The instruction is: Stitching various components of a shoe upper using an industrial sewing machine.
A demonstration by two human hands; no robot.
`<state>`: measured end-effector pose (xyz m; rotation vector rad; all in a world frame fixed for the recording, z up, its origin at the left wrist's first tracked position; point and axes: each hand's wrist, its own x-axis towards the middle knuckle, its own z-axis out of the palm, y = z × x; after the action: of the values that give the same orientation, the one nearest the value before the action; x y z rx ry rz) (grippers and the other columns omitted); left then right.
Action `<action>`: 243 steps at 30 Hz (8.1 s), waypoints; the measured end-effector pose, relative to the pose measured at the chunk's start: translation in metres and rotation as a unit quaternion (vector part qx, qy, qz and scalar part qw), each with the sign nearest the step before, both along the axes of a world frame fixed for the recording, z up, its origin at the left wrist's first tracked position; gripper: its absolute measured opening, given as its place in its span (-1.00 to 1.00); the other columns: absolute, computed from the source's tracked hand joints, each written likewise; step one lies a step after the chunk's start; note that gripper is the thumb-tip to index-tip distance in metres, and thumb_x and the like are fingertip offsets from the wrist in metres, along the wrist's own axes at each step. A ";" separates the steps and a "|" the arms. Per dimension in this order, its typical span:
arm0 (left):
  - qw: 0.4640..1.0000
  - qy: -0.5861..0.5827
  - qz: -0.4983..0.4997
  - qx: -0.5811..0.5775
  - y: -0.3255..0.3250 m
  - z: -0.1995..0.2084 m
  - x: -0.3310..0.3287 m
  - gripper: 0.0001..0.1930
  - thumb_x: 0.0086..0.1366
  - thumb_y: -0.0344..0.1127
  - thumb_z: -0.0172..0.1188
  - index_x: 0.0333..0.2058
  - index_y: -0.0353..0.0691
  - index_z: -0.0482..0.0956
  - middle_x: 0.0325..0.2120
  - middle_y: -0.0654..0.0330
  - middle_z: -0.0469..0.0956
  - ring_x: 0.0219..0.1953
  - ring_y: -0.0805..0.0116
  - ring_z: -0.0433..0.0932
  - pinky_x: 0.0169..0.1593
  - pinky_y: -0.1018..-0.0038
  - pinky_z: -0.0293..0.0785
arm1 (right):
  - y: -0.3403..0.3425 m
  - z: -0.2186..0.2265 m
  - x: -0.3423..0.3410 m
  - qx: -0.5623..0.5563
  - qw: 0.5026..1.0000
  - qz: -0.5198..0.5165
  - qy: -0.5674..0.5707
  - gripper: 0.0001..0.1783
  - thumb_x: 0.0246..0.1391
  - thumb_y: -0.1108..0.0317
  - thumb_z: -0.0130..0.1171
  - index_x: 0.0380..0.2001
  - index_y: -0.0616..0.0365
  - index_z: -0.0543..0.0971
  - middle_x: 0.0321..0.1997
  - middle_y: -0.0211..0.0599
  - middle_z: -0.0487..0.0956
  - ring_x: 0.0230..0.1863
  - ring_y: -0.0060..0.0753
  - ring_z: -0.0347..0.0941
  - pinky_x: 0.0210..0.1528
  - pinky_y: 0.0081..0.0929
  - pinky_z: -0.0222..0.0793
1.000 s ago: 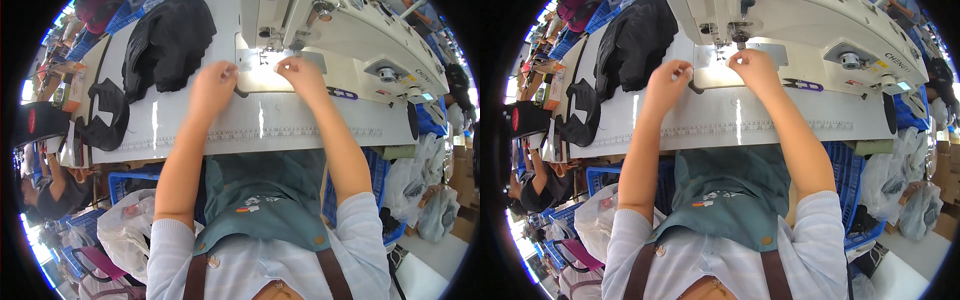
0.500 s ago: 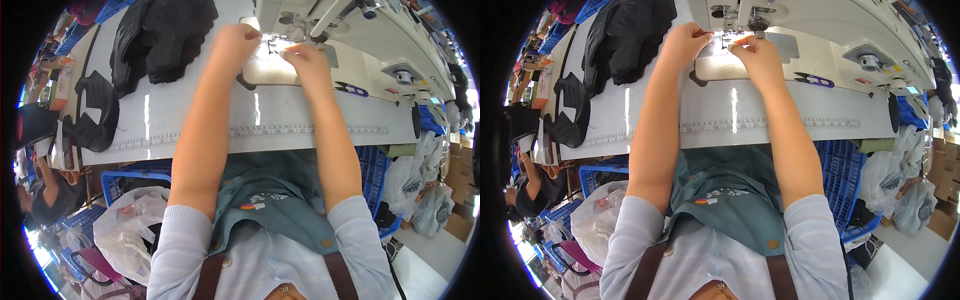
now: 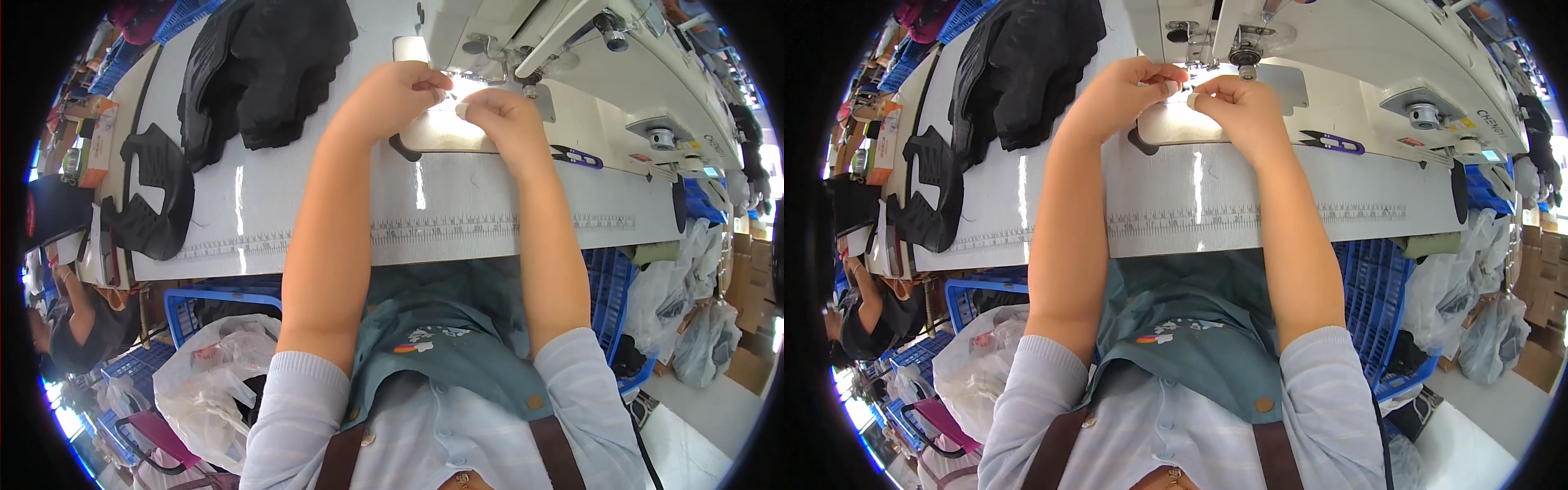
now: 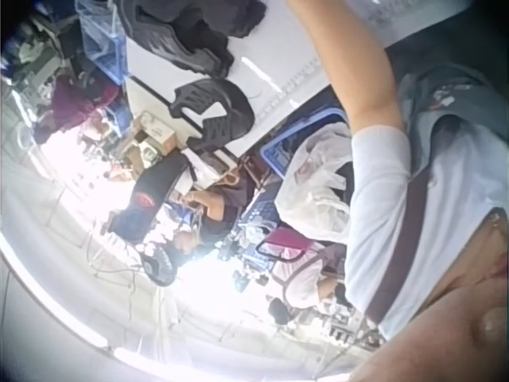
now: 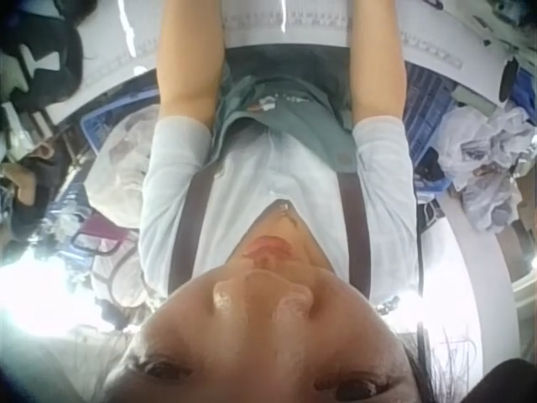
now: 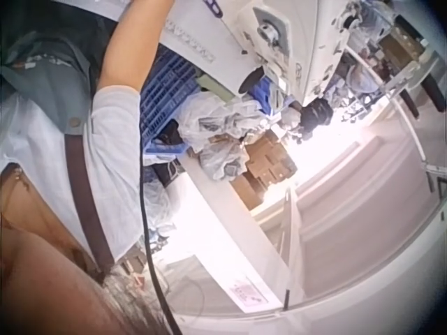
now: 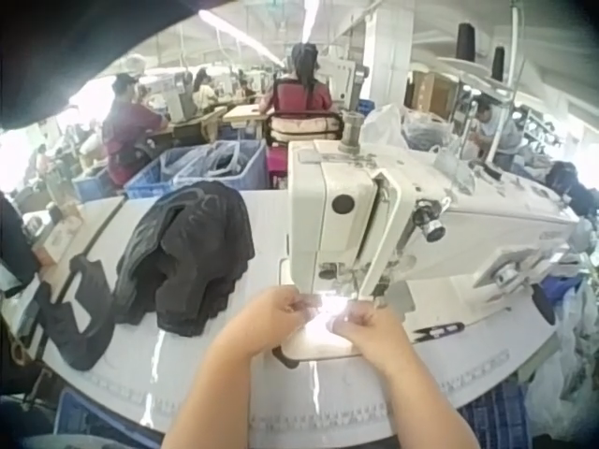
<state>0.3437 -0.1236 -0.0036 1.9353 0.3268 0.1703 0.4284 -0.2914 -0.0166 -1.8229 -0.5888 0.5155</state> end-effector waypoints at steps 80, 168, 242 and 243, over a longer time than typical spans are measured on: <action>0.988 0.018 -0.052 0.143 -0.001 0.006 -0.004 -0.82 0.10 -0.32 0.21 -0.37 -0.32 0.61 -0.42 0.04 0.58 -0.34 0.18 0.54 -0.23 0.37 0.45 | -0.005 0.011 0.001 -0.079 0.995 0.049 -0.027 -0.74 -0.09 0.31 0.28 -0.27 0.10 0.64 -0.56 -0.55 0.45 -0.51 -0.67 0.29 -0.40 -0.63 0.22; 0.994 -0.039 0.096 0.046 -0.011 -0.001 0.013 -0.70 0.12 -0.31 0.21 -0.25 -0.46 0.57 -0.38 -0.14 0.60 -0.31 0.05 0.60 -0.21 0.33 0.46 | 0.021 -0.015 0.005 0.031 0.992 -0.121 -0.016 -0.73 -0.08 0.21 0.32 -0.46 0.22 0.58 -0.55 -0.47 0.51 -0.54 -0.71 0.34 -0.52 -0.73 0.17; 0.988 0.014 0.076 0.133 0.012 -0.013 0.005 -0.78 0.12 -0.26 0.24 -0.27 -0.23 0.65 -0.48 0.22 0.63 -0.51 0.49 0.49 -0.34 0.54 0.43 | 0.029 -0.030 -0.004 -0.096 0.931 -0.127 -0.327 -0.83 -0.09 0.28 0.18 -0.48 0.14 0.63 -0.58 -0.22 0.60 -0.52 -0.17 0.54 -0.43 -0.31 0.45; 0.988 0.014 0.074 0.133 0.012 -0.013 0.006 -0.78 0.13 -0.26 0.24 -0.28 -0.23 0.65 -0.48 0.21 0.63 -0.51 0.49 0.50 -0.34 0.54 0.43 | 0.029 -0.030 -0.004 -0.095 0.934 -0.127 -0.320 -0.82 -0.10 0.27 0.17 -0.48 0.15 0.62 -0.58 -0.22 0.60 -0.53 -0.17 0.54 -0.44 -0.31 0.45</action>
<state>0.3492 -0.1111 -0.0170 2.1782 0.4871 0.2960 0.4247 -0.2624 -0.0463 -2.2183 -0.7354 -0.2266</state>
